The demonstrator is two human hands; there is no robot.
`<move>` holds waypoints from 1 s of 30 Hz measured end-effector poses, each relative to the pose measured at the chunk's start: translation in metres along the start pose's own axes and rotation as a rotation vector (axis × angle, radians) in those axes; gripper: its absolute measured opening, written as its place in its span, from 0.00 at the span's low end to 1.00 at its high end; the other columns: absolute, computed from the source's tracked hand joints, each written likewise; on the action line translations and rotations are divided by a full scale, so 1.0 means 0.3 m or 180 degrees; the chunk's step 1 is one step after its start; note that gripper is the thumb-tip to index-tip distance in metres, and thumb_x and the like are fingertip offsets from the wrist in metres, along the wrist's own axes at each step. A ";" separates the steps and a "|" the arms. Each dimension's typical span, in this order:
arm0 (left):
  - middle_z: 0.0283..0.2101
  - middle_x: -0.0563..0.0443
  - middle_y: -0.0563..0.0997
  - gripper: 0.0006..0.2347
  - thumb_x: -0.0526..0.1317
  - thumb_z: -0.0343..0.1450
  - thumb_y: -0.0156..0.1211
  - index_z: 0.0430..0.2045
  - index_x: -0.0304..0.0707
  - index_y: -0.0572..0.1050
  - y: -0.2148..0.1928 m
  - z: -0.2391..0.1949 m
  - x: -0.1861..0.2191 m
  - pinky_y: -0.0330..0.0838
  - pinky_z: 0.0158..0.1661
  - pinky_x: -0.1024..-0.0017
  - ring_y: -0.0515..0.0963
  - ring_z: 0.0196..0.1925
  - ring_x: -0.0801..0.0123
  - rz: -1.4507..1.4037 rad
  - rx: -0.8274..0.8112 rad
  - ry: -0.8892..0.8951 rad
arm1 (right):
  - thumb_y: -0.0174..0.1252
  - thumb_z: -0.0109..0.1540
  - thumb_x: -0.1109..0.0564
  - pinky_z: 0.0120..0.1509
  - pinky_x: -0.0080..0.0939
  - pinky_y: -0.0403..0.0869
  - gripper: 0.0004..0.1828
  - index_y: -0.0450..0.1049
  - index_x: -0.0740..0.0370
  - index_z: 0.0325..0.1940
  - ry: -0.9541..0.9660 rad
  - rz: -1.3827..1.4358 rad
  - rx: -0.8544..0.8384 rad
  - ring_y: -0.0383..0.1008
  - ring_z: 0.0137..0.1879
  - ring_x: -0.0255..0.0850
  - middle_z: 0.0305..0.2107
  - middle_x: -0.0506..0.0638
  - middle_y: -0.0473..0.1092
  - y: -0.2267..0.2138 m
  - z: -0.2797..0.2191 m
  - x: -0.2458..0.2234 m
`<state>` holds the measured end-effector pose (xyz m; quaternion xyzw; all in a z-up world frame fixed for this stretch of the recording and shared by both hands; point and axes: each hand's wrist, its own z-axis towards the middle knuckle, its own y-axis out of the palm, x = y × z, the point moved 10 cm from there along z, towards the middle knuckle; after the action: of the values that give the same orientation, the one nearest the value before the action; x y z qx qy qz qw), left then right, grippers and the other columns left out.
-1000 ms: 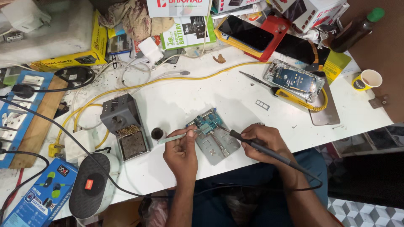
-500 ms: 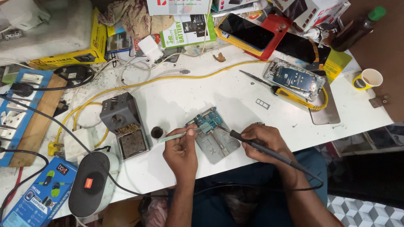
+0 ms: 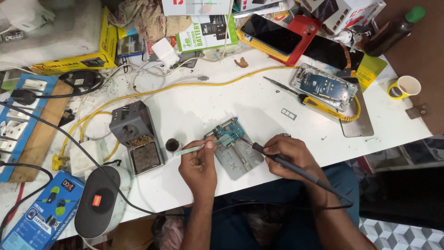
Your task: The person uses a soldering iron and tweezers to apply solder to a small circuit board held in a metal fixture. The person repeatedly touches the iron to the board and uses tweezers to adjust components while working at a cluttered electronics repair bench.
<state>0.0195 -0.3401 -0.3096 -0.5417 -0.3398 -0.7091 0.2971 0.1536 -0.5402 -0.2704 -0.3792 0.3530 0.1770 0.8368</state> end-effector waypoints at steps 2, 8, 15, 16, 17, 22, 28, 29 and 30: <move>0.43 0.35 0.85 0.06 0.32 0.75 0.59 0.42 0.27 0.73 0.000 0.001 -0.001 0.83 0.50 0.71 0.86 0.48 0.64 0.0004 0.0004 0.0003 | 0.66 0.49 0.65 0.35 0.39 0.76 0.13 0.75 0.61 0.37 -0.0110 -0.0016 -0.0052 0.80 0.36 0.44 0.33 0.53 0.76 0.004 0.005 -0.021; 0.44 0.35 0.85 0.06 0.32 0.75 0.59 0.42 0.27 0.72 -0.002 0.000 -0.005 0.83 0.50 0.71 0.86 0.48 0.64 -0.0069 0.0016 -0.0007 | 0.65 0.49 0.66 0.34 0.38 0.76 0.14 0.75 0.61 0.37 -0.0141 -0.0152 -0.0066 0.79 0.35 0.43 0.33 0.53 0.76 0.004 0.015 -0.037; 0.44 0.35 0.85 0.06 0.32 0.75 0.59 0.42 0.27 0.72 -0.002 -0.002 0.005 0.82 0.50 0.72 0.86 0.48 0.65 -0.0053 -0.0004 0.0036 | 0.65 0.49 0.66 0.33 0.37 0.75 0.13 0.75 0.61 0.37 -0.0043 -0.0111 -0.0051 0.80 0.34 0.42 0.33 0.54 0.76 0.004 0.011 -0.025; 0.43 0.35 0.85 0.06 0.32 0.75 0.59 0.42 0.27 0.72 -0.002 -0.002 0.002 0.82 0.50 0.72 0.86 0.48 0.65 -0.0032 0.0013 0.0011 | 0.65 0.49 0.66 0.34 0.37 0.75 0.13 0.75 0.61 0.37 -0.0044 -0.0071 -0.0052 0.80 0.35 0.42 0.33 0.54 0.76 0.003 0.010 -0.025; 0.43 0.36 0.85 0.06 0.32 0.75 0.59 0.42 0.28 0.72 -0.002 0.000 -0.001 0.82 0.50 0.72 0.86 0.48 0.65 -0.0009 0.0029 -0.0012 | 0.65 0.49 0.66 0.34 0.37 0.76 0.13 0.75 0.61 0.37 -0.0045 -0.0029 -0.0050 0.80 0.35 0.42 0.33 0.54 0.76 0.003 0.010 -0.026; 0.43 0.36 0.85 0.06 0.32 0.75 0.59 0.42 0.28 0.72 -0.003 0.000 -0.001 0.82 0.49 0.73 0.86 0.47 0.65 -0.0040 0.0015 -0.0042 | 0.65 0.50 0.66 0.36 0.38 0.76 0.13 0.74 0.63 0.38 -0.0095 -0.0041 -0.0020 0.80 0.36 0.43 0.34 0.55 0.77 0.003 0.013 -0.036; 0.44 0.35 0.85 0.06 0.31 0.75 0.59 0.42 0.28 0.72 -0.004 0.000 -0.003 0.82 0.49 0.72 0.86 0.47 0.65 0.0027 0.0037 -0.0078 | 0.66 0.52 0.65 0.35 0.36 0.77 0.11 0.75 0.63 0.37 0.0109 -0.0059 -0.0014 0.81 0.34 0.42 0.34 0.56 0.78 0.006 0.012 -0.017; 0.43 0.35 0.85 0.06 0.31 0.75 0.59 0.42 0.28 0.72 -0.004 -0.001 -0.001 0.82 0.49 0.72 0.86 0.47 0.65 0.0029 0.0028 -0.0063 | 0.66 0.52 0.65 0.37 0.36 0.78 0.11 0.74 0.63 0.38 0.0031 -0.0079 -0.0015 0.81 0.36 0.42 0.35 0.56 0.78 0.006 0.013 -0.022; 0.43 0.35 0.85 0.06 0.31 0.75 0.59 0.42 0.28 0.73 -0.002 -0.001 0.000 0.82 0.49 0.72 0.86 0.47 0.65 0.0030 0.0018 -0.0047 | 0.67 0.53 0.64 0.36 0.36 0.78 0.11 0.74 0.63 0.37 0.0075 -0.0066 -0.0019 0.81 0.35 0.42 0.35 0.56 0.78 0.007 0.010 -0.017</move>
<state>0.0188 -0.3399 -0.3098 -0.5477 -0.3414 -0.7026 0.2995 0.1502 -0.5368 -0.2662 -0.3873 0.3583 0.1649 0.8333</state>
